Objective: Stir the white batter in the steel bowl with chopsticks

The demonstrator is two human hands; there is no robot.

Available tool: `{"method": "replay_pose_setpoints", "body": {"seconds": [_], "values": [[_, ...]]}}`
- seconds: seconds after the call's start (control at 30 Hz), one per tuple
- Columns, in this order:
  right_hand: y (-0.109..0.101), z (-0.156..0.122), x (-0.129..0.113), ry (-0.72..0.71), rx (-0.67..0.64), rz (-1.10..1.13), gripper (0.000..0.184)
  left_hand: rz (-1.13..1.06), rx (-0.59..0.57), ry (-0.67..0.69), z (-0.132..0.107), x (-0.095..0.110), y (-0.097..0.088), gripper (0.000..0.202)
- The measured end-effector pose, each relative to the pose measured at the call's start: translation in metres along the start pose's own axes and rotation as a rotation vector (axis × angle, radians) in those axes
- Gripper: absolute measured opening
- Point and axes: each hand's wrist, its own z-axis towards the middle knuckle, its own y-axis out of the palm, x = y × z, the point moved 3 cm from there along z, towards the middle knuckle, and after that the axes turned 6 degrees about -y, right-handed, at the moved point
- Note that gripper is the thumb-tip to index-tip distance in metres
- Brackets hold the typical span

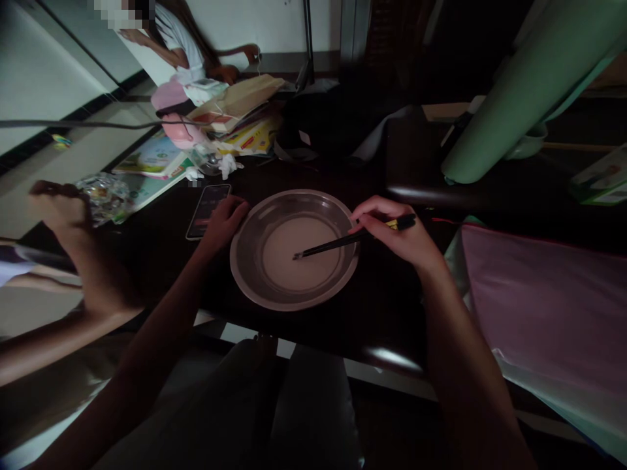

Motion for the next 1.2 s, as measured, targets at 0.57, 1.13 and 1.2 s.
{"method": "replay_pose_setpoints", "body": {"seconds": [0.57, 1.13, 1.2], "values": [[-0.007, 0.001, 0.003, 0.019, 0.128, -0.011, 0.010, -0.225, -0.193, -0.099, -0.020, 0.008, 0.014, 0.042], [0.005, 0.000, 0.003, 0.004, -0.049, 0.057, 0.010, -0.100, -0.173, -0.099, -0.022, 0.016, 0.012, 0.039], [0.010, 0.002, 0.002, -0.026, -0.063, 0.031, 0.008, -0.100, -0.177, -0.092, -0.022, 0.017, 0.011, 0.039]]}}
